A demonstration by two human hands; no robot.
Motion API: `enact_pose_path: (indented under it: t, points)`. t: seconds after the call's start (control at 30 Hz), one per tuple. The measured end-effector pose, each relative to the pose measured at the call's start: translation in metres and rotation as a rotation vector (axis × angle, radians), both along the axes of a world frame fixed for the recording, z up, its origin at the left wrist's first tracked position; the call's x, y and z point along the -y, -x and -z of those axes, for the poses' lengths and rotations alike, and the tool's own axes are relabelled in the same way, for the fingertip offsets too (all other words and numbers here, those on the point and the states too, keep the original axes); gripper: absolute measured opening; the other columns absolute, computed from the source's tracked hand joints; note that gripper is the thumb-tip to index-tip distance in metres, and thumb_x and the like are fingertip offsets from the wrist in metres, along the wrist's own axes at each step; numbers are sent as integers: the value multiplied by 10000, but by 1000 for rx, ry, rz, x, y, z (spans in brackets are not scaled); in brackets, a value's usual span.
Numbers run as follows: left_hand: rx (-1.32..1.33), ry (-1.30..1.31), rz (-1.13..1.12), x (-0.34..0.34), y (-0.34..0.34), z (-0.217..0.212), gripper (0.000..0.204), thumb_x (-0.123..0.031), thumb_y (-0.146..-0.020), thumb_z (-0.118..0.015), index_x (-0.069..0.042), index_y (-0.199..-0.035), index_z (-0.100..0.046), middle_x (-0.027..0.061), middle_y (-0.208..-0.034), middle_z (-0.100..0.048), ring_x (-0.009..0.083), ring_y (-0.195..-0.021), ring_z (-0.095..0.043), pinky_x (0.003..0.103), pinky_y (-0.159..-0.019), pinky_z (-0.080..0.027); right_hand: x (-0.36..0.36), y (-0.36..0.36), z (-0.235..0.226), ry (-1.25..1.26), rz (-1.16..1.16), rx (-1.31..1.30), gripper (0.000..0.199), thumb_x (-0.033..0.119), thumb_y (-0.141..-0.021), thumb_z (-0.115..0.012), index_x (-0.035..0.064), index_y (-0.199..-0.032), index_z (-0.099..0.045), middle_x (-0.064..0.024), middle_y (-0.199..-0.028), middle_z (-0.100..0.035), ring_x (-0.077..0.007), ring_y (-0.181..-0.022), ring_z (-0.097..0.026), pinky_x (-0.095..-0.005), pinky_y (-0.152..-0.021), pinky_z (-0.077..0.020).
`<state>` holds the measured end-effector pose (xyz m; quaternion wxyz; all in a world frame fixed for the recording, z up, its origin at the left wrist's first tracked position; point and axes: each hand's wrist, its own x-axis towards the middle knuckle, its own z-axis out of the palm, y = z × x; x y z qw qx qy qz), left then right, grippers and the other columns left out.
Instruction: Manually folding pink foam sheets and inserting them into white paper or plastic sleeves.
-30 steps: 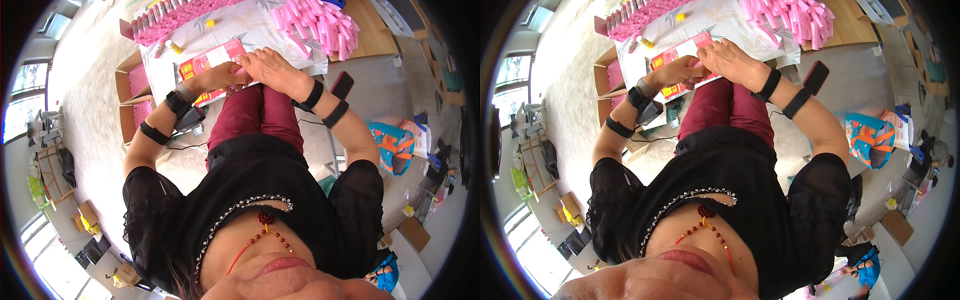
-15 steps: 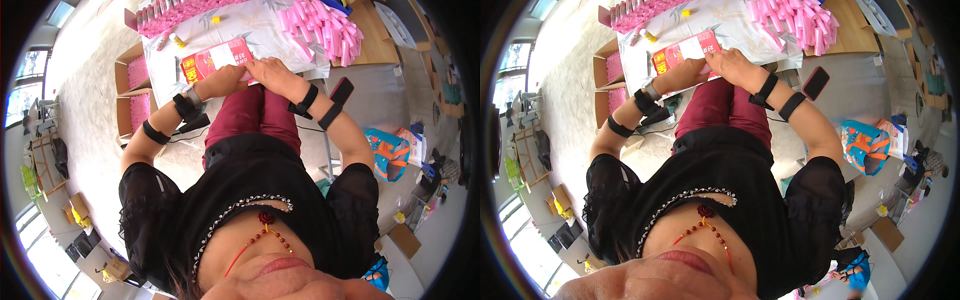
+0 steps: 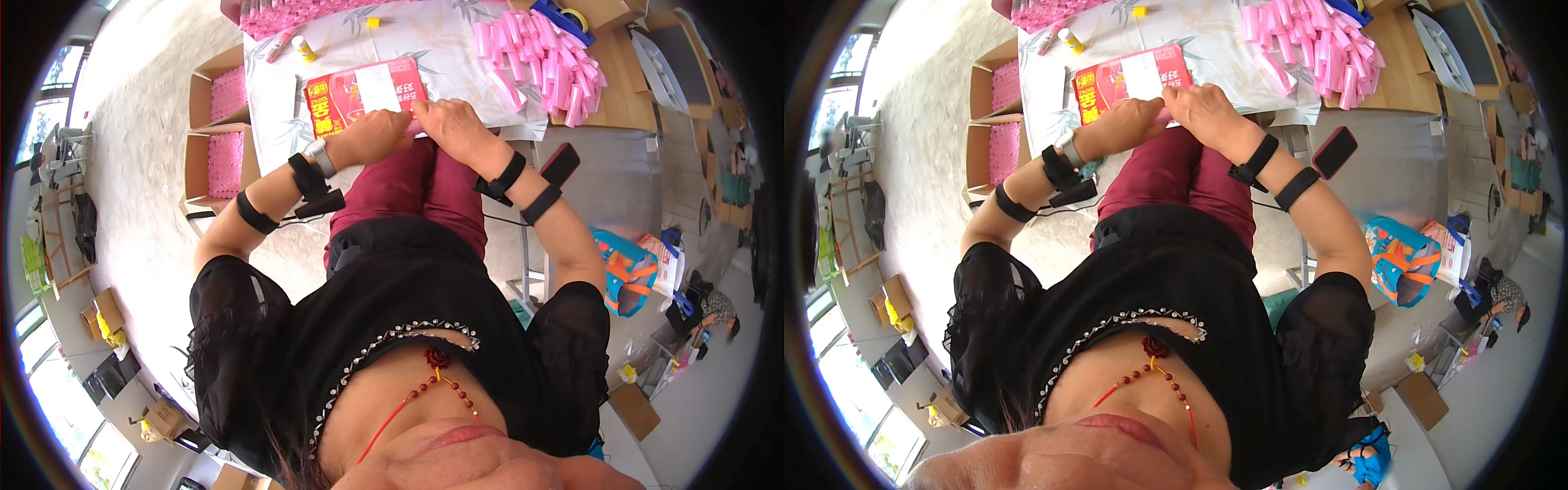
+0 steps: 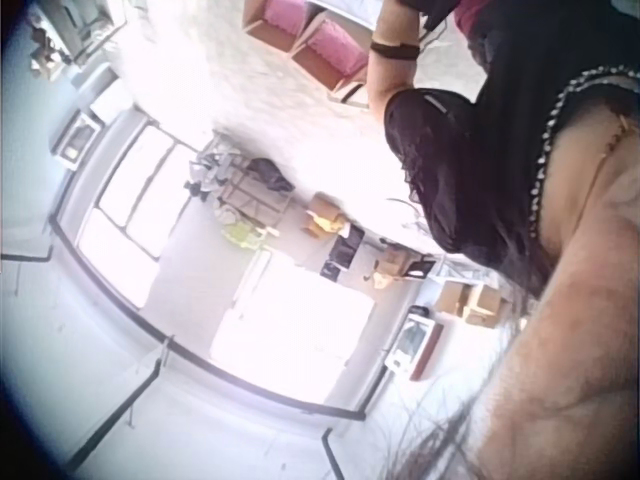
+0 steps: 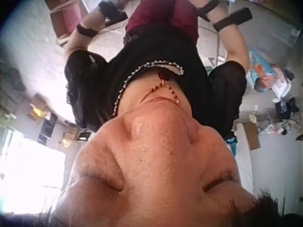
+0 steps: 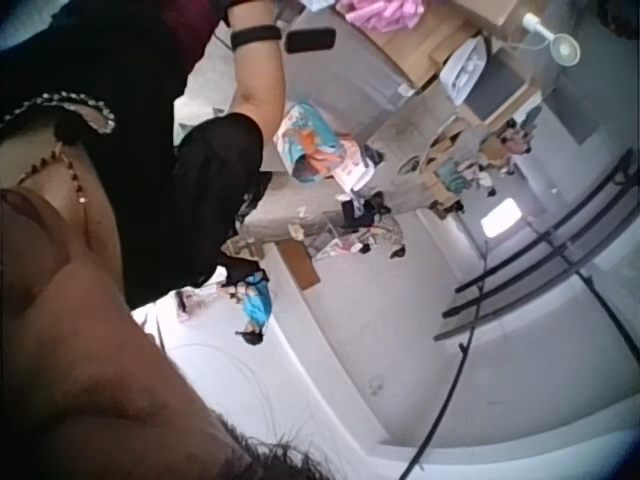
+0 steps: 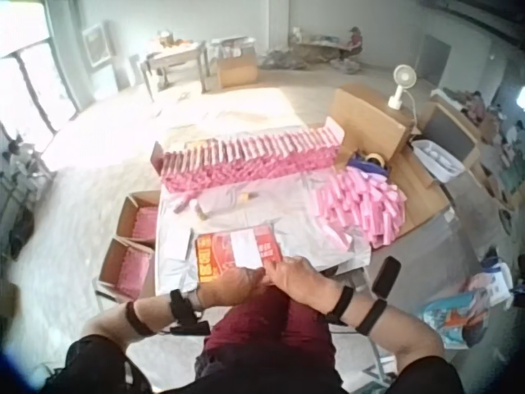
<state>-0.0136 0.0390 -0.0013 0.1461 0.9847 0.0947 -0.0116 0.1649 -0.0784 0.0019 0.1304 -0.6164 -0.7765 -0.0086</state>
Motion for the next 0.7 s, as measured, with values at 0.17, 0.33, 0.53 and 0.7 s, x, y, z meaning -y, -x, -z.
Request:
enact_pose_path:
  t: [0.17,0.33,0.53,0.7]
  points:
    - [91,65,11,4,6,0,310,-214,-904,-688,15,-1039,-528,170,-861,-702,363,-758,-705,471,-611,-555,-1,9,5,219,102,-4,200,78,-862,-658,-5,-1026,-578,-162,-772,-704,-346,-742,-718,-453,-666,-576]
    - [85,-56,7,11,9,17,356,-253,-891,-709,4,-1070,-539,178,-835,-692,374,-784,-702,492,-651,-550,3,7,26,123,-5,-240,143,55,-851,-629,2,-966,-564,-152,-735,-688,-310,-688,-720,-421,-596,-569]
    - [-39,398,9,-10,35,51,355,-273,-905,-691,-31,-1133,-566,176,-804,-648,334,-793,-696,484,-712,-540,-8,36,25,369,60,-60,286,119,-846,-678,7,-1076,-549,-217,-884,-701,-435,-866,-687,-531,-720,-544]
    - [140,-395,74,13,36,51,399,-308,-918,-662,-73,-1235,-605,95,-1078,-652,218,-950,-659,382,-768,-531,4,19,39,368,95,-361,267,123,-812,-711,-27,-1001,-597,-235,-845,-699,-428,-842,-699,-510,-711,-558]
